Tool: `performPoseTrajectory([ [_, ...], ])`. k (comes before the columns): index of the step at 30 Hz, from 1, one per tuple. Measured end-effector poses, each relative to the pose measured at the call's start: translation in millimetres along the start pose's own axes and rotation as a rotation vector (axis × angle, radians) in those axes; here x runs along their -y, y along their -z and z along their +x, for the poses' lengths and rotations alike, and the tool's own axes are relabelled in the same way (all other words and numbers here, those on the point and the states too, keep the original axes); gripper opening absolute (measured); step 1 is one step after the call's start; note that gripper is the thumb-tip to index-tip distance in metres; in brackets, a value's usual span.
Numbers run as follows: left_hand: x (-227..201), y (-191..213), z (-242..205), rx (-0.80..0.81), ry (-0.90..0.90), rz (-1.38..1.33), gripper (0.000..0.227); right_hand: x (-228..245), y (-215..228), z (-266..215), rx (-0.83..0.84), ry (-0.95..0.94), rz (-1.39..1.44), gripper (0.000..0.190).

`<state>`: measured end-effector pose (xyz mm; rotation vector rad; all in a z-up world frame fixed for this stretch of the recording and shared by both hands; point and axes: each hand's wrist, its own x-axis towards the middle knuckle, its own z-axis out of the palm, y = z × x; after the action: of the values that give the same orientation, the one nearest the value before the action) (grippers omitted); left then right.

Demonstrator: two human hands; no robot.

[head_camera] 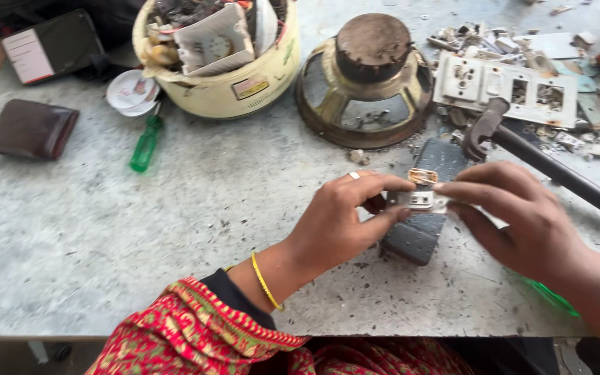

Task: The person disassembles a small white electrical component using a screwdriver and hammer. They remove internal parts, place them on the table, and then reassemble the component by inserting parts back and tightening screws.

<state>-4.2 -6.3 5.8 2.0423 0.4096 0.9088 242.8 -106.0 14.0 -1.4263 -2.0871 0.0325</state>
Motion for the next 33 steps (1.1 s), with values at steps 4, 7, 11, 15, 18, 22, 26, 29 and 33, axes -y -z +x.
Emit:
performPoseTrajectory([
  [4,-3,-2,3,0.046,0.132,-0.065,0.026,6,8,2,0.033,-0.08,0.128,0.037],
  [7,-1,-4,3,0.094,0.249,-0.125,0.028,0,5,-1,0.03,-0.131,0.195,0.028],
  [11,3,-11,1,0.162,0.384,-0.478,0.035,-10,-3,-4,0.041,-0.212,0.292,0.017],
  [15,12,-16,-2,0.218,0.441,-0.728,0.041,-17,-7,-8,0.082,-0.354,0.417,0.017],
  [18,21,-16,-3,0.279,0.5,-0.807,0.044,-16,-11,-10,0.08,-0.409,0.476,0.017],
  [22,27,-18,-2,0.303,0.589,-0.919,0.046,-6,-5,0,0.047,-0.328,0.498,0.026],
  [26,28,-14,0,0.182,0.671,-1.001,0.042,1,19,13,0.392,-0.476,-0.122,0.043],
  [29,28,-7,2,0.112,0.618,-1.03,0.04,-4,37,10,0.996,-0.79,-0.563,0.057],
  [33,23,-4,4,0.072,0.552,-0.892,0.04,-20,36,-11,1.075,-0.727,-0.509,0.051],
])
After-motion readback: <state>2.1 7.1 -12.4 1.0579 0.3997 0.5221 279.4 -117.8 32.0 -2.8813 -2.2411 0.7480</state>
